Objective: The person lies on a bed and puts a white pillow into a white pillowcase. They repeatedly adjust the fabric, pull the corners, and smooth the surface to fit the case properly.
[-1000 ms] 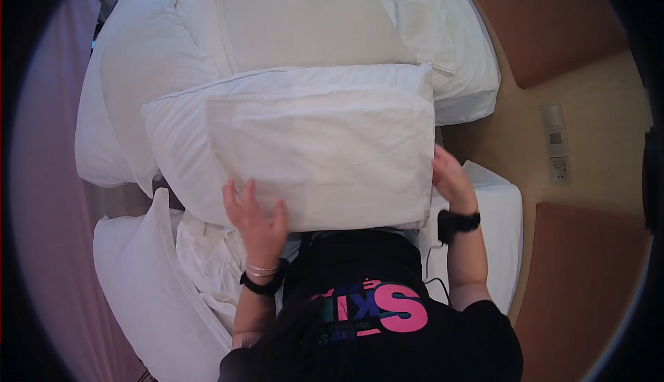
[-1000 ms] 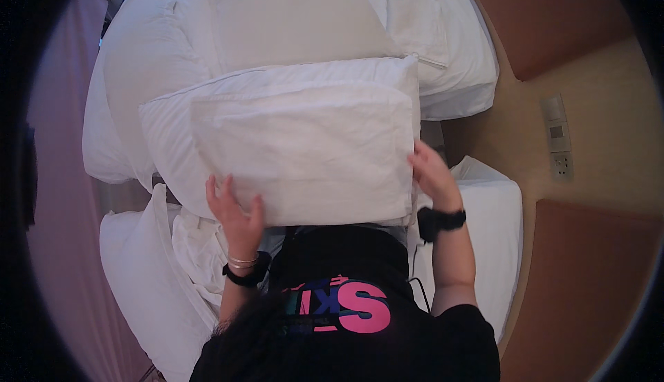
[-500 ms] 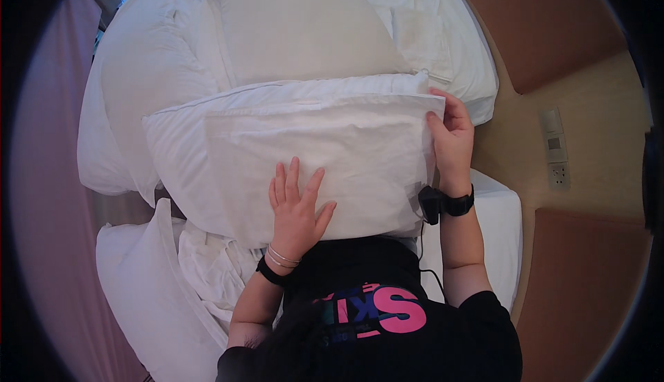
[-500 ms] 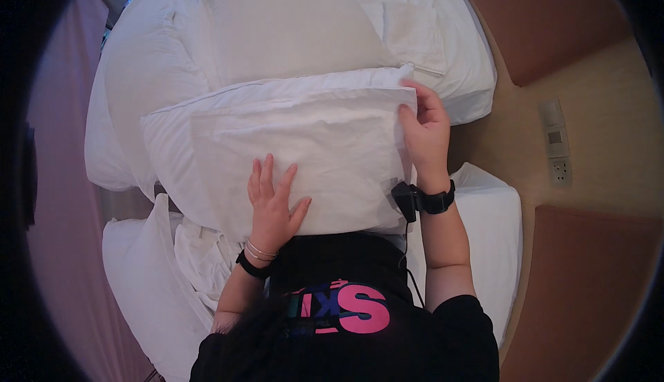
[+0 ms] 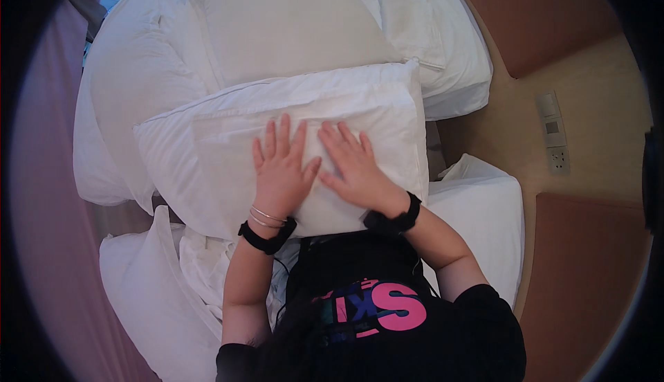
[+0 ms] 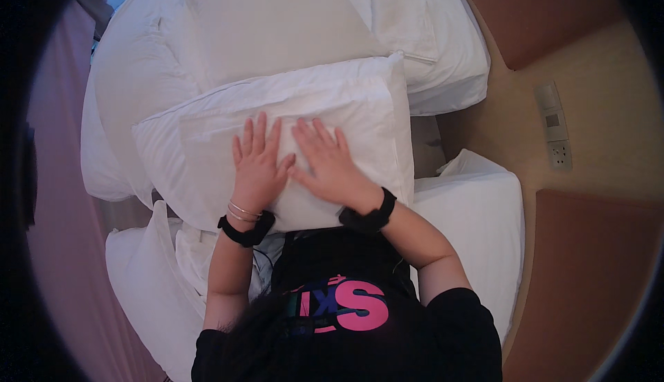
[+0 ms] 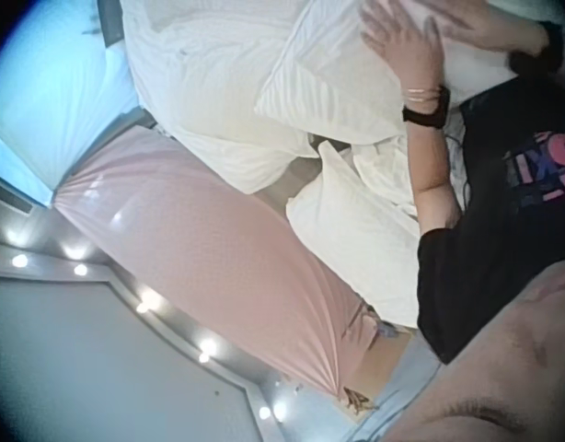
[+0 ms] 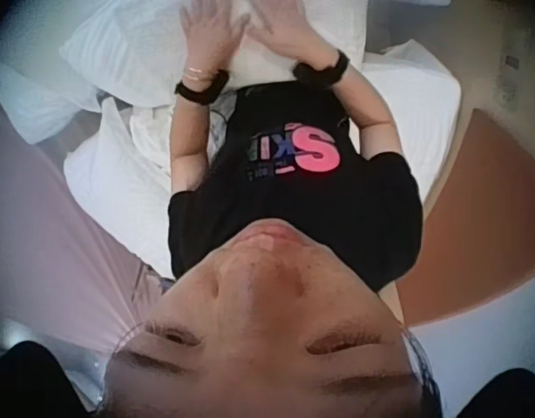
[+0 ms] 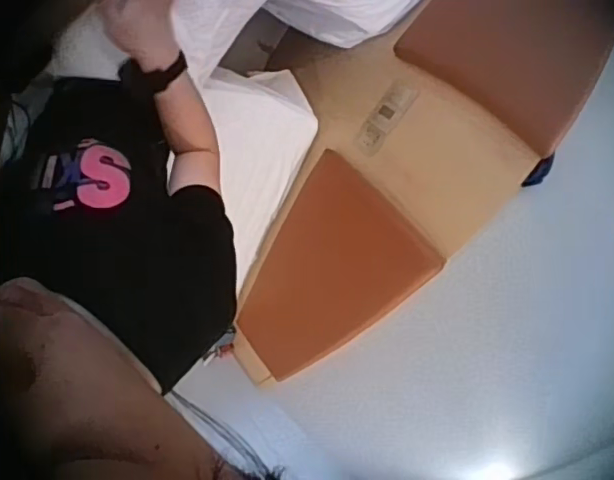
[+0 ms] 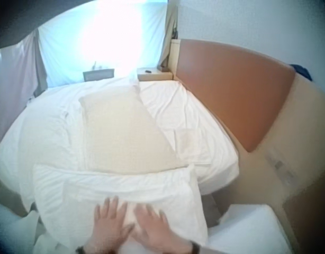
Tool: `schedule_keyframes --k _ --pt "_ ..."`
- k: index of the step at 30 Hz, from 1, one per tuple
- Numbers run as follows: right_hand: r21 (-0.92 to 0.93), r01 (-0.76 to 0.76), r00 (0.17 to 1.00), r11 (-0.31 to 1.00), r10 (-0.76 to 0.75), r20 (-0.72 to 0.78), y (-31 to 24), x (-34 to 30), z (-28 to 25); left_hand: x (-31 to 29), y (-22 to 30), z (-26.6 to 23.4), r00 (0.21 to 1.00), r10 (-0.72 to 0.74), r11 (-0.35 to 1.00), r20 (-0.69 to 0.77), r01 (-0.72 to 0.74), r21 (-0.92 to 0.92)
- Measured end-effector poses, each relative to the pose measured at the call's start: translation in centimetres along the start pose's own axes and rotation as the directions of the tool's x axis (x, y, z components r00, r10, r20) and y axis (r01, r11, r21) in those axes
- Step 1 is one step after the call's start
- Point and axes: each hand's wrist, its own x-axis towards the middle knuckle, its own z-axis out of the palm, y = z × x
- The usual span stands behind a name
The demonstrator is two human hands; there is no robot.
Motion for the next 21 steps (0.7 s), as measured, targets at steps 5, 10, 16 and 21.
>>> schedule_keyframes --k 5,10,16,21 --pt "-0.157 -0.317 0.942 0.936 0.291 -0.169 5.8 -0.1 1.2 -1.7 -5.6 0.6 0.97 -0.239 0.971 -0.035 0.238 -0.032" --pt "-0.101 -0.58 0.778 0.809 0.512 -0.365 7.9 -1.9 -0.4 -4.1 -6.3 -0.1 0.89 -0.441 0.888 -0.113 0.451 0.088" --pt "-0.049 -0.054 0.995 0.997 0.05 -0.082 -1.9 -4.4 -0.1 -10.1 -2.0 2.4 0.947 -0.281 0.959 -0.154 0.281 -0.027" --pt "-0.236 0.168 0.982 0.957 -0.143 0.121 -0.4 -5.4 3.2 -11.3 -1.4 2.2 0.963 -0.27 0.963 -0.006 0.27 0.025"
